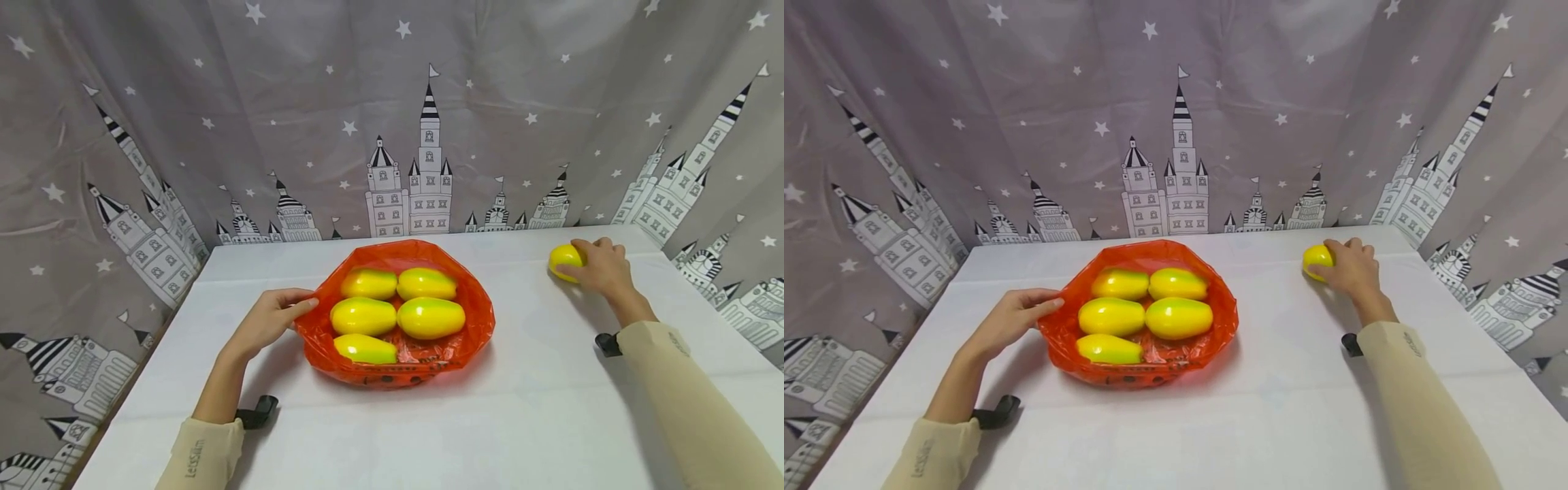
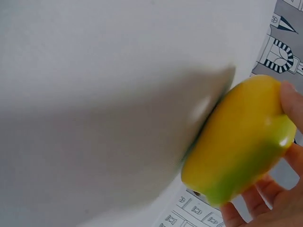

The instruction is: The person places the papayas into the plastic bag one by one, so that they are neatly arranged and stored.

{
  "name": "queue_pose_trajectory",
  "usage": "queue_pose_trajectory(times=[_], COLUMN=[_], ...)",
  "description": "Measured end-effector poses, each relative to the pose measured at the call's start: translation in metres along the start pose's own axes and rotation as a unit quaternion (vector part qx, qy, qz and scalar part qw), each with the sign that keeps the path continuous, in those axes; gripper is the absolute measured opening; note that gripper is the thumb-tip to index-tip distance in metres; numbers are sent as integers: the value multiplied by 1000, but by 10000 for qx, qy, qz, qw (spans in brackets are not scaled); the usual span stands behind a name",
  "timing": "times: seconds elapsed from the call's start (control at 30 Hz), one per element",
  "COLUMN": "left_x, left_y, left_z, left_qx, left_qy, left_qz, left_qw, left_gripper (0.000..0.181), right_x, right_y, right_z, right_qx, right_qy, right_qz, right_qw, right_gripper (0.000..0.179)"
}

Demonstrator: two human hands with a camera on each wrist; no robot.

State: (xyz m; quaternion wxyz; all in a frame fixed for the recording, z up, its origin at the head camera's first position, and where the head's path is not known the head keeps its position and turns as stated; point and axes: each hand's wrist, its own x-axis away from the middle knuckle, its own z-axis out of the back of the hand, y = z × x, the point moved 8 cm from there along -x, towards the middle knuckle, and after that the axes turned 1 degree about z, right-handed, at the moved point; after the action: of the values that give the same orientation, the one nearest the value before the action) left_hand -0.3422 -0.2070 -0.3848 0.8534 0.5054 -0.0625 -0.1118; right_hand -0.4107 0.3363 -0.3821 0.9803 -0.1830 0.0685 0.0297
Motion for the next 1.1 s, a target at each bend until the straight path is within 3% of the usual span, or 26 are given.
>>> queue_pose_trajectory(times=[0.23, 0.43, 0.77, 1.1], left_x=[0, 0, 2, 0], left_y=[1, 2, 1, 1], left_z=[0, 1, 1, 1], left_qx=[-15, 1, 21, 17], left_qy=[-22, -38, -71, -69], left_qz=[-19, -42, -18, -36], left_qw=[10000, 10000, 10000, 10000], left_gripper=[39, 40, 40, 40], right_x=[1, 1, 5, 6], right_y=[2, 2, -1, -1], right_z=[-4, -10, -22, -23], right_qx=[76, 110, -506, -563], right_qy=[81, -178, -596, -645], right_qz=[-165, -221, -241, -201], right_qw=[9998, 9995, 9966, 9961], right_gripper=[74, 78, 91, 90])
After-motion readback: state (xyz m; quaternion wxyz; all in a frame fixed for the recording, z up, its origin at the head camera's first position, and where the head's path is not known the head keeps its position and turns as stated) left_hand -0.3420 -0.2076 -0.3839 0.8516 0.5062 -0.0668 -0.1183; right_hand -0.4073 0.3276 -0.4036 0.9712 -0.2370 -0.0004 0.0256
